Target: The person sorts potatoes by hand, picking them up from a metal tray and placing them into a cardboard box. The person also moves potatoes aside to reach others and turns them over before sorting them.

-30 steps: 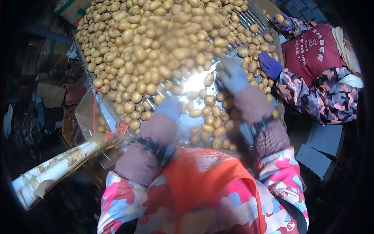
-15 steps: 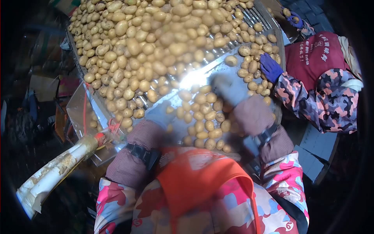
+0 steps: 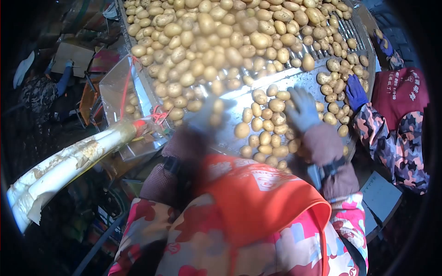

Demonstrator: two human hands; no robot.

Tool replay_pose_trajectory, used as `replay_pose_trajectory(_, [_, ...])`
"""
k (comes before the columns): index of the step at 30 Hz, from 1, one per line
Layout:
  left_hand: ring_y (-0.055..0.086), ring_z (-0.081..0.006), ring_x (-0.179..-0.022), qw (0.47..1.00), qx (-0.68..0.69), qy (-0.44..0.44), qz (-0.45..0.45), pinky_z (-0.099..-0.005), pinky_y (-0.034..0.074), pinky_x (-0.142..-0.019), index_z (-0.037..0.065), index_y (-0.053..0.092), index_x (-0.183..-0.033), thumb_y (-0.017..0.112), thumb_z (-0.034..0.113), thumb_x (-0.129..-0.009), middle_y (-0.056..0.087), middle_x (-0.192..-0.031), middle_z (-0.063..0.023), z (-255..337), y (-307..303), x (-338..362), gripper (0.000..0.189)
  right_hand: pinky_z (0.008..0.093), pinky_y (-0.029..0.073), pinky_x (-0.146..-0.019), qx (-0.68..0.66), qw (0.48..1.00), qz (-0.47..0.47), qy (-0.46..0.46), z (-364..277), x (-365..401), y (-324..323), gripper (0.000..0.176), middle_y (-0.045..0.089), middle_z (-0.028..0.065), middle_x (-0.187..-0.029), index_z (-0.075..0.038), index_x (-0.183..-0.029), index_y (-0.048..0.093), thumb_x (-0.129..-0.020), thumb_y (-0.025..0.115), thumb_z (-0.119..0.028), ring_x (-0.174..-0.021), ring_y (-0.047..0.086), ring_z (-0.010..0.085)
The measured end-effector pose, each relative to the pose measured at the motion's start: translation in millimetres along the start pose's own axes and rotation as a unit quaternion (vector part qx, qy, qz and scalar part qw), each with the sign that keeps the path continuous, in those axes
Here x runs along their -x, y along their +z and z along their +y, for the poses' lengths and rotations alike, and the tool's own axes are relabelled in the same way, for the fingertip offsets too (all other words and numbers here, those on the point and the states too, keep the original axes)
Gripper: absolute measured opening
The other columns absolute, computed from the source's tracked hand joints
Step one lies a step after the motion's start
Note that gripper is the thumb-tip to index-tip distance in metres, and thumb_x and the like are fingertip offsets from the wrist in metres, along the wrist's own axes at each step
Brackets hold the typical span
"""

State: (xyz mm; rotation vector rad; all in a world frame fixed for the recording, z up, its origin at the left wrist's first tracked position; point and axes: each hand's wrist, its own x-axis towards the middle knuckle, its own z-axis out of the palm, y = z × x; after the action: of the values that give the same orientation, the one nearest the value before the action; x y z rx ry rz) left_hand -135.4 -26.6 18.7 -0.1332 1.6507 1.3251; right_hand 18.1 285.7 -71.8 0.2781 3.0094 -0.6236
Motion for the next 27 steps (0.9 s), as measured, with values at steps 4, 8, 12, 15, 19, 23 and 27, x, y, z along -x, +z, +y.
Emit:
replay_pose_trajectory(4, [0.066, -0.0280, -0.100, 0.938, -0.275, 0.194, 0.077, -0.0383, 0.054, -0.088, 0.006, 0.060, -0.130, 0.056, 0.035, -0.097, 0.067, -0.115, -0.0137, -25, -42, -74, 0.043, 0.0562, 0.037, -0.105, -0.035, 0.996, 0.060, -0.053, -72, 78, -21, 0.051, 0.057, 0.0201, -0.129, -0.001, -0.128, 0.058, -0.078, 0.065, -0.010, -0.123, 0.052, 0.0414])
replay_pose_trajectory(8, [0.063, -0.0365, -0.114, 0.795, -0.569, 0.153, 0.143, -0.0439, 0.052, -0.095, 0.011, 0.062, -0.129, 0.054, 0.023, -0.098, 0.062, -0.129, -0.0196, 63, 10, -72, 0.035, 0.0565, 0.039, -0.101, -0.032, 0.993, 0.099, -0.053, -97, 129, 3, 0.048, 0.059, 0.0183, -0.124, -0.001, -0.122, 0.061, -0.074, 0.064, -0.008, -0.121, 0.054, 0.0404])
replay_pose_trajectory(12, [0.062, -0.0340, -0.119, 0.634, -0.760, 0.139, 0.040, -0.0423, 0.048, -0.103, 0.006, 0.062, -0.129, 0.053, 0.027, -0.099, 0.063, -0.131, -0.0182, 78, 46, -61, 0.038, 0.0565, 0.039, -0.102, -0.034, 0.990, 0.131, -0.046, -92, 137, 16, 0.046, 0.060, 0.0171, -0.123, -0.002, -0.121, 0.062, -0.075, 0.064, -0.008, -0.122, 0.054, 0.0398])
replay_pose_trajectory(15, [0.063, -0.0308, -0.119, 0.530, -0.837, 0.134, -0.015, -0.0402, 0.048, -0.104, 0.006, 0.064, -0.129, 0.052, 0.024, -0.099, 0.063, -0.131, -0.0169, 83, 54, -56, 0.036, 0.0568, 0.039, -0.102, -0.068, 0.992, 0.101, -0.030, -89, 144, 9, 0.045, 0.060, 0.0166, -0.124, -0.003, -0.121, 0.062, -0.076, 0.064, -0.008, -0.123, 0.053, 0.0390])
replay_pose_trajectory(19, [0.063, -0.0303, -0.119, 0.420, -0.899, 0.109, -0.055, -0.0400, 0.049, -0.104, 0.006, 0.064, -0.130, 0.053, 0.022, -0.099, 0.063, -0.132, -0.0176, 87, 61, -55, 0.036, 0.0579, 0.039, -0.104, -0.023, 0.991, 0.132, -0.014, -86, 178, 27, 0.044, 0.060, 0.0168, -0.125, -0.004, -0.121, 0.063, -0.077, 0.064, -0.009, -0.123, 0.054, 0.0370])
replay_pose_trajectory(23, [0.062, -0.0357, -0.121, 0.551, -0.831, 0.032, 0.063, -0.0438, 0.051, -0.101, 0.002, 0.059, -0.133, 0.056, 0.023, -0.098, 0.061, -0.133, -0.0222, 96, 79, -40, 0.041, 0.0585, 0.038, -0.105, -0.018, 0.988, 0.156, -0.016, -82, 185, 31, 0.042, 0.060, 0.0168, -0.126, -0.005, -0.120, 0.063, -0.079, 0.064, -0.011, -0.123, 0.054, 0.0359])
replay_pose_trajectory(27, [0.061, -0.0359, -0.122, 0.581, -0.810, -0.015, 0.080, -0.0433, 0.051, -0.101, 0.001, 0.059, -0.133, 0.059, 0.019, -0.095, 0.061, -0.133, -0.0228, 96, 74, -41, 0.042, 0.0587, 0.038, -0.106, 0.002, 0.988, 0.152, -0.018, -80, 187, 34, 0.039, 0.059, 0.0167, -0.128, -0.005, -0.121, 0.063, -0.082, 0.063, -0.012, -0.124, 0.053, 0.0355])
